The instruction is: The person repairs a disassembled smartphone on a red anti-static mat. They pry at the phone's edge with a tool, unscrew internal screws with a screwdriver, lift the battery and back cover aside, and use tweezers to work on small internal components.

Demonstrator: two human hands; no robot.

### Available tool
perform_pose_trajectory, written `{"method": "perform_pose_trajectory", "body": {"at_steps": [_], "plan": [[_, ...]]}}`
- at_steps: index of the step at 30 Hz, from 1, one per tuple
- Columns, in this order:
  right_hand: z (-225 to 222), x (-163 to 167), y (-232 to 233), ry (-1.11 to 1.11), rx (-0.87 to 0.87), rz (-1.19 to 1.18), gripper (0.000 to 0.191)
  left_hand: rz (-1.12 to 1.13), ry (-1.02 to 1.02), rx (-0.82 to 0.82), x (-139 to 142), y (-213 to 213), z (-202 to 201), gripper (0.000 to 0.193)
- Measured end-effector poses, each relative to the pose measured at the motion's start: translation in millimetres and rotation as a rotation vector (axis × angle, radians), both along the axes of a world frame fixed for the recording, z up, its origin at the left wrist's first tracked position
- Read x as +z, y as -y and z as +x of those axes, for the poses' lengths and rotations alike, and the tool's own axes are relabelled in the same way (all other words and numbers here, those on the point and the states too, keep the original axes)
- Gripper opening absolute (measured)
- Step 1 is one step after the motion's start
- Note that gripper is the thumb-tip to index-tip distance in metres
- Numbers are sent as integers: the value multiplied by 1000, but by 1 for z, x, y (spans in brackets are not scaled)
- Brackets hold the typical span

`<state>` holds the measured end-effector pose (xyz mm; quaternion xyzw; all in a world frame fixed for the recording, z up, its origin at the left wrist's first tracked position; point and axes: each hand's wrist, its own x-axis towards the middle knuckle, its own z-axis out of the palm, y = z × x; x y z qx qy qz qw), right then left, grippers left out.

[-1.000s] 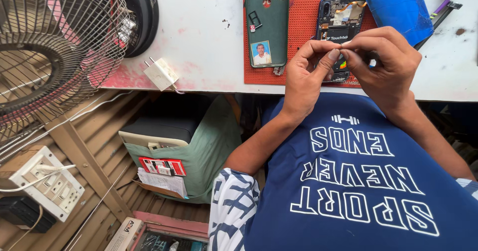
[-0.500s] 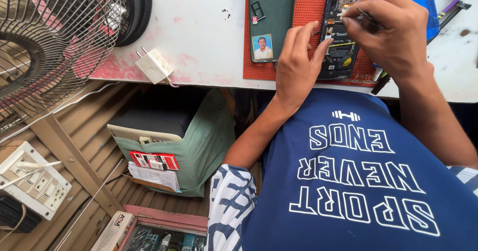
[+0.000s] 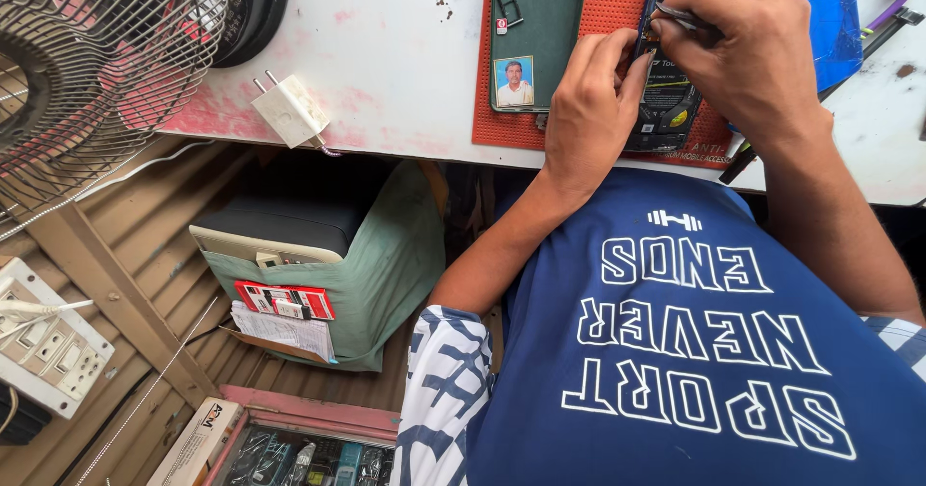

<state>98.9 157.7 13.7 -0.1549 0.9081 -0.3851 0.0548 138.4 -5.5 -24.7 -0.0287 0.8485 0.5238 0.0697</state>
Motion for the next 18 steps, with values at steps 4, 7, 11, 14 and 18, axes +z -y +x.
{"method": "perform_pose_trajectory", "body": {"at_steps": [4, 7, 11, 14, 18], "plan": [[1, -3, 2, -7, -4, 30, 12, 12, 4, 1, -1, 0, 1, 27], [2, -6, 3, -11, -6, 21, 14, 25, 13, 4, -2, 1, 0, 27], [4, -10, 3, -16, -2, 29, 17, 32, 13, 9, -3, 0, 0, 27], [5, -10, 4, -18, 0, 38, 17, 36, 15, 16, -4, 1, 1, 27], [6, -9, 7, -25, 4, 54, 16, 43, -1, 22, -6, 1, 3, 26]]}}
